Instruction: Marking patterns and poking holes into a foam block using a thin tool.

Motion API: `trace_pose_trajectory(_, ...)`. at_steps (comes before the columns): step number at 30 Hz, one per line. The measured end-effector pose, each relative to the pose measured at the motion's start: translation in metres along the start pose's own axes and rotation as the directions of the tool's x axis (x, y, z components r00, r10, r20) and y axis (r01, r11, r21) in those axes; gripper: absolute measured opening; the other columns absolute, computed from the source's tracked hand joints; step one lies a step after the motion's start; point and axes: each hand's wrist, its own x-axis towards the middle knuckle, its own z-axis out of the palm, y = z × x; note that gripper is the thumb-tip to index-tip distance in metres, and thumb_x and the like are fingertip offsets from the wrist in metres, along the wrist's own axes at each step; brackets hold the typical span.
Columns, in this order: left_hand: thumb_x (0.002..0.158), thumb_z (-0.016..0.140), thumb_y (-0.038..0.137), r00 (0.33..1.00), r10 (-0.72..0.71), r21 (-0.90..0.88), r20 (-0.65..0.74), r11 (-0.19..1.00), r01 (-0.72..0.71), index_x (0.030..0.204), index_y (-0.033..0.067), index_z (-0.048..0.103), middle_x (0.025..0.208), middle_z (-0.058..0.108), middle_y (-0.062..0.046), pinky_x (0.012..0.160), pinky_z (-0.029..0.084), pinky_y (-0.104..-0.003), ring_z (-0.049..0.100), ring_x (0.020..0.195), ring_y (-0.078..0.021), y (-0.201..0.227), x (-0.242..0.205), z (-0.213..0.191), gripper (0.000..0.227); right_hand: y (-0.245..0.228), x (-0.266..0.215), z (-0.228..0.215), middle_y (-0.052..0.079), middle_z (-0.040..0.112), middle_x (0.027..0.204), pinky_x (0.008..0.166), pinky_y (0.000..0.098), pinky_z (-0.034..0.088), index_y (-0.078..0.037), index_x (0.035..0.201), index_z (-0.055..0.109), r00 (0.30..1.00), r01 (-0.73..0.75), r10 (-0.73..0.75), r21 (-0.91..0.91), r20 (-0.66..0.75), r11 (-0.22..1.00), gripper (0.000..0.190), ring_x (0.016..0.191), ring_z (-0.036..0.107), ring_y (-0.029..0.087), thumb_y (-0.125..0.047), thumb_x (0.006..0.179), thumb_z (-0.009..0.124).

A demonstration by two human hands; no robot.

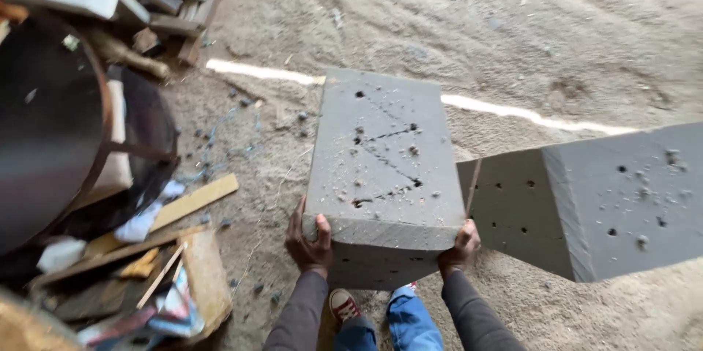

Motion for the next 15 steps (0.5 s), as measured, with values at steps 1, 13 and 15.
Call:
trace_pose_trajectory(1,0.081,0.058,0.044,1.0,0.013,-0.024,0.016,1.0,-0.012,0.133,0.0242,0.072,0.118,0.075,-0.007,0.085,0.057,-0.048,0.072,0.103,-0.0357,0.008,0.003,-0.003,0.057,-0.004,-0.003,0.003,0.026,0.058,0.083,0.08,0.0331,0.042,-0.006,0.085,0.061,1.0,0.007,-0.007,0.006,-0.03,1.0,0.066,0.081,0.051,0.029,-0.067,0.095,0.038)
trace_pose_trajectory(13,0.088,0.053,0.041,0.998,-0.045,0.062,0.048,0.997,0.042,0.133,0.0129,0.068,0.126,0.072,-0.018,0.08,0.056,-0.049,0.07,0.108,-0.0407,0.021,0.026,-0.003,0.055,-0.045,-0.01,0.019,0.004,0.036,0.071,0.064,0.0419,0.029,-0.01,0.074,0.036,0.996,0.079,-0.08,0.022,0.031,0.997,0.046,0.07,0.035,0.022,-0.049,0.097,0.029)
trace_pose_trajectory(15,0.09,0.052,0.04,1.0,-0.015,0.087,0.025,0.996,0.013,0.132,0.0122,0.068,0.126,0.073,-0.017,0.087,0.054,-0.048,0.069,0.113,-0.0403,0.017,0.03,0.003,0.053,-0.04,-0.004,0.025,0.002,0.033,0.073,0.065,0.0421,0.028,-0.01,0.074,0.036,0.99,0.127,-0.129,0.045,0.05,0.991,0.046,0.071,0.032,0.021,-0.047,0.099,0.028)
